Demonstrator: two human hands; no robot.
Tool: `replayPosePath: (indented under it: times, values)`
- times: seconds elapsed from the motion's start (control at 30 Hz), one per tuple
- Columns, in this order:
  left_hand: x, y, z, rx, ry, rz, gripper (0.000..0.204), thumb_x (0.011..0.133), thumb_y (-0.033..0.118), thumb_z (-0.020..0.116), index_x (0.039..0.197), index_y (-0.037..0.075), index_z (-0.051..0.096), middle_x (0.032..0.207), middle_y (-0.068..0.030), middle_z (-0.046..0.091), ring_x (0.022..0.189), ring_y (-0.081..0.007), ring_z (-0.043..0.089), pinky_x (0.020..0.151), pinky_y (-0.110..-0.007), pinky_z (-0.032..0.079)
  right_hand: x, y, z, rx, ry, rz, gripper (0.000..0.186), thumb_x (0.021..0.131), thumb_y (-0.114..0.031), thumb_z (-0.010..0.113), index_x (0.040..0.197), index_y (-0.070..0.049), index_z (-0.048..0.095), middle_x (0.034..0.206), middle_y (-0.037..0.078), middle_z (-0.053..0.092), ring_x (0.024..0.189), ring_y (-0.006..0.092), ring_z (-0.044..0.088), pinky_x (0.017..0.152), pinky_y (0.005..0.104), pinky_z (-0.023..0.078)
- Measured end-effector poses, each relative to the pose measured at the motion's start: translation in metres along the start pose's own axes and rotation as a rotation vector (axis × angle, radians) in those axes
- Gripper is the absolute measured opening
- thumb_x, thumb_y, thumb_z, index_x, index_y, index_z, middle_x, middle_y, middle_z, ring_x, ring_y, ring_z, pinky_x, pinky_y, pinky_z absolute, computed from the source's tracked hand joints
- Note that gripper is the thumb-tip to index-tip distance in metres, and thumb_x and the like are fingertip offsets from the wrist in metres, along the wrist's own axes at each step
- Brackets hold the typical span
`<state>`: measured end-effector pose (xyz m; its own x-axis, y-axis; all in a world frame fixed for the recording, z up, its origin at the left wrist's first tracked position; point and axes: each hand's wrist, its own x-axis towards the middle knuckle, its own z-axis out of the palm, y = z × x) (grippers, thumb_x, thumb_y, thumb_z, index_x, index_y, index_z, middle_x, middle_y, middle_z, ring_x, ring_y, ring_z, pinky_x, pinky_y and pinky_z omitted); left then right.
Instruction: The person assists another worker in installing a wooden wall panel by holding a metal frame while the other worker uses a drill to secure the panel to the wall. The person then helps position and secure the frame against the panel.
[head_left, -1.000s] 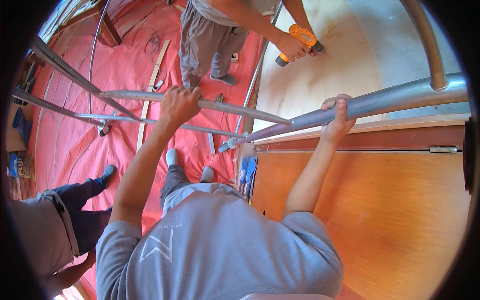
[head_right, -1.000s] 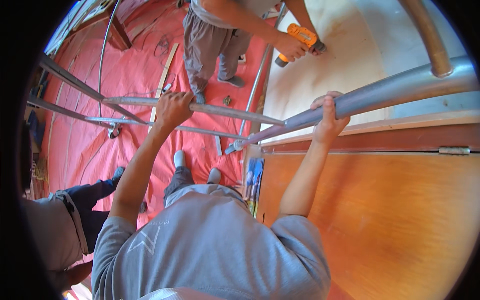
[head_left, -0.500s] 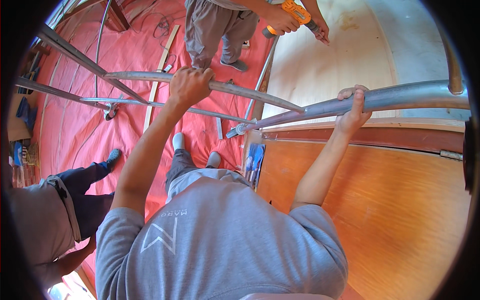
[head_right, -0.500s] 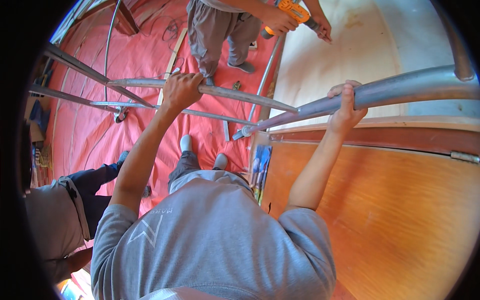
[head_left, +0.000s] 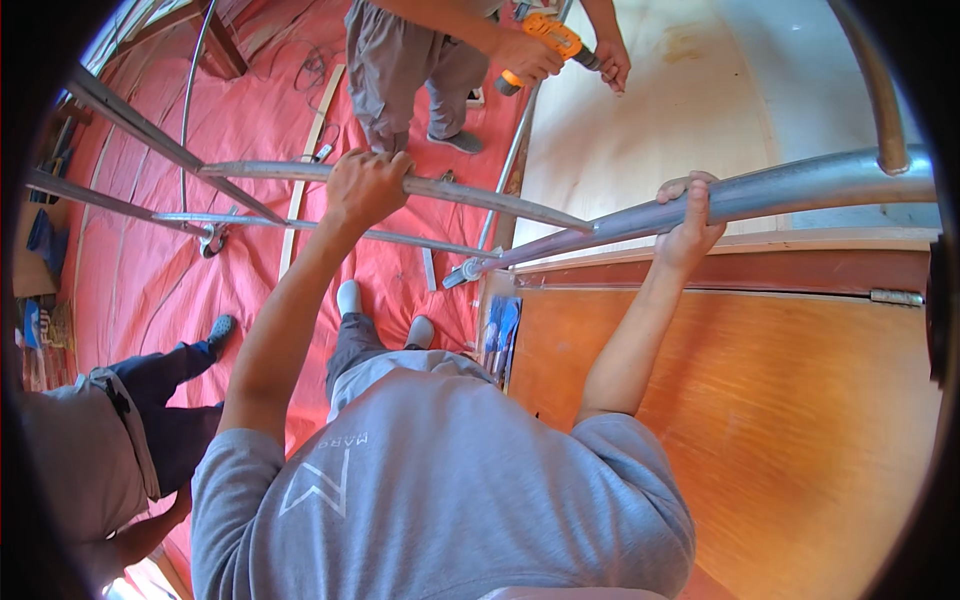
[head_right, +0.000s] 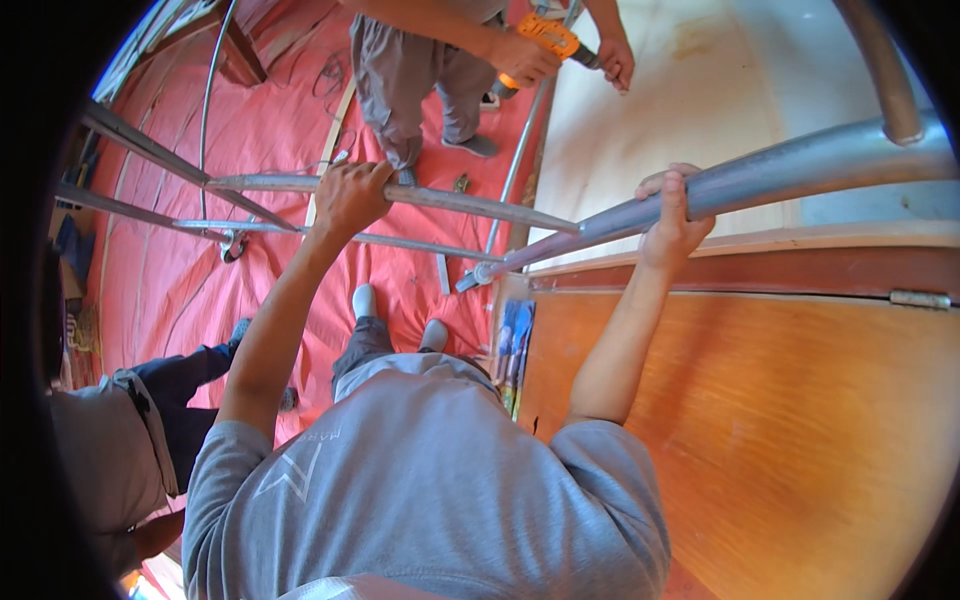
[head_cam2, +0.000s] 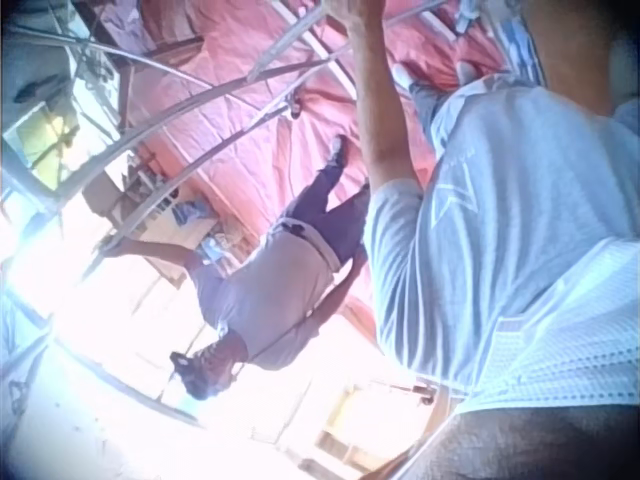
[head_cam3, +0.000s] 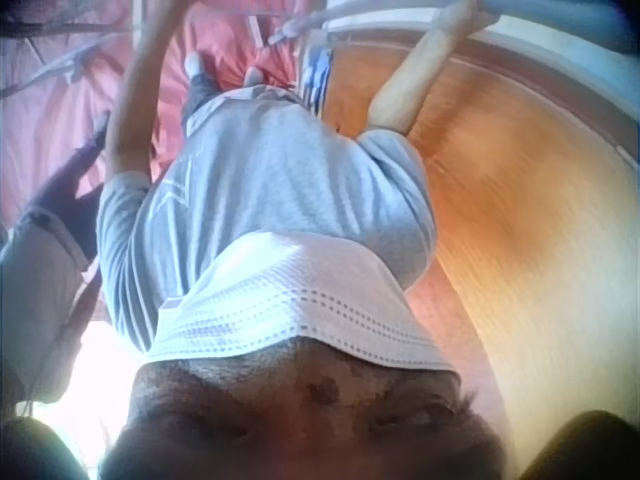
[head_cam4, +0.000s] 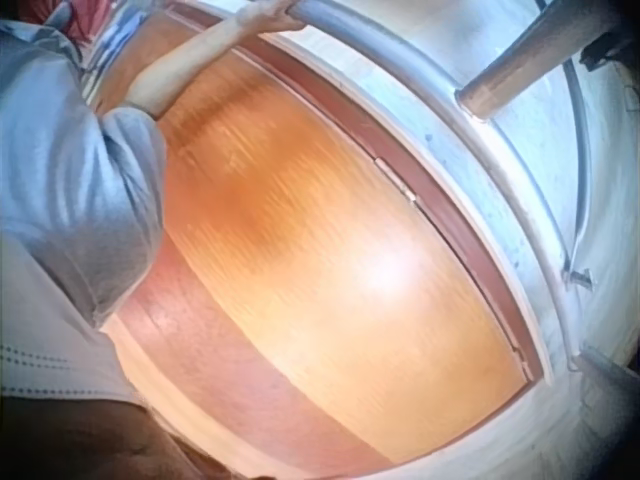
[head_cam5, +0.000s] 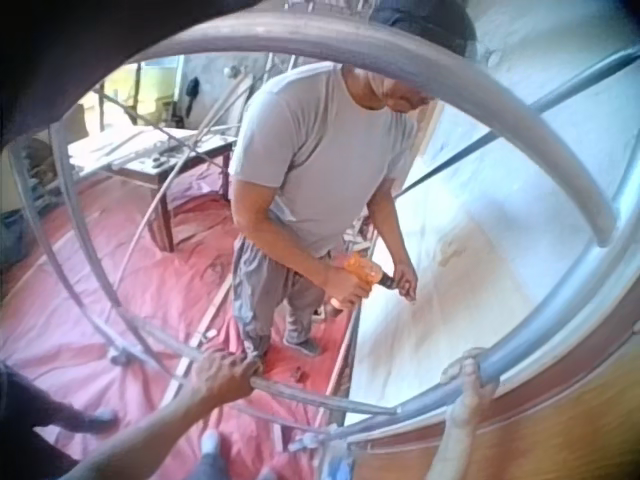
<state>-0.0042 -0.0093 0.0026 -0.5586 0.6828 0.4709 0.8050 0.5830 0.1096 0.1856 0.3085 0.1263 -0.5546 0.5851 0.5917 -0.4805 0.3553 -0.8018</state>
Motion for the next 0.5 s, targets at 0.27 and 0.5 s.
replayPosePath:
  times: [0.27, 0.5]
  values:
    - [-0.0001, -0.0007, -0.0002, -0.022, 0.004, -0.011, 0.007, 0.081, 0.021, 0.065, 0.082, 0.015, 0.066, 0.067, -0.0069, 0.068, 0.063, -0.0254, 0.068, 0.065, -0.039, 0.051, 0.0007, 0.0004, 0.001, -0.019, -0.001, 0.005, 0.024, 0.094, -0.016, 0.062, 0.1, 0.005, 0.052, 0.062, 0.01, 0.058, 0.059, 0.0184, 0.056, 0.063, 0.0306, 0.047]
    - [0.0008, 0.0006, -0.0014, -0.034, 0.028, -0.005, 0.015, 0.085, 0.023, 0.063, 0.076, 0.011, 0.06, 0.065, -0.0073, 0.066, 0.06, -0.0274, 0.065, 0.065, -0.04, 0.051, 0.0005, -0.0015, 0.0003, -0.017, -0.015, 0.01, 0.023, 0.094, -0.016, 0.061, 0.098, 0.005, 0.052, 0.062, 0.01, 0.058, 0.058, 0.0187, 0.056, 0.063, 0.0309, 0.047]
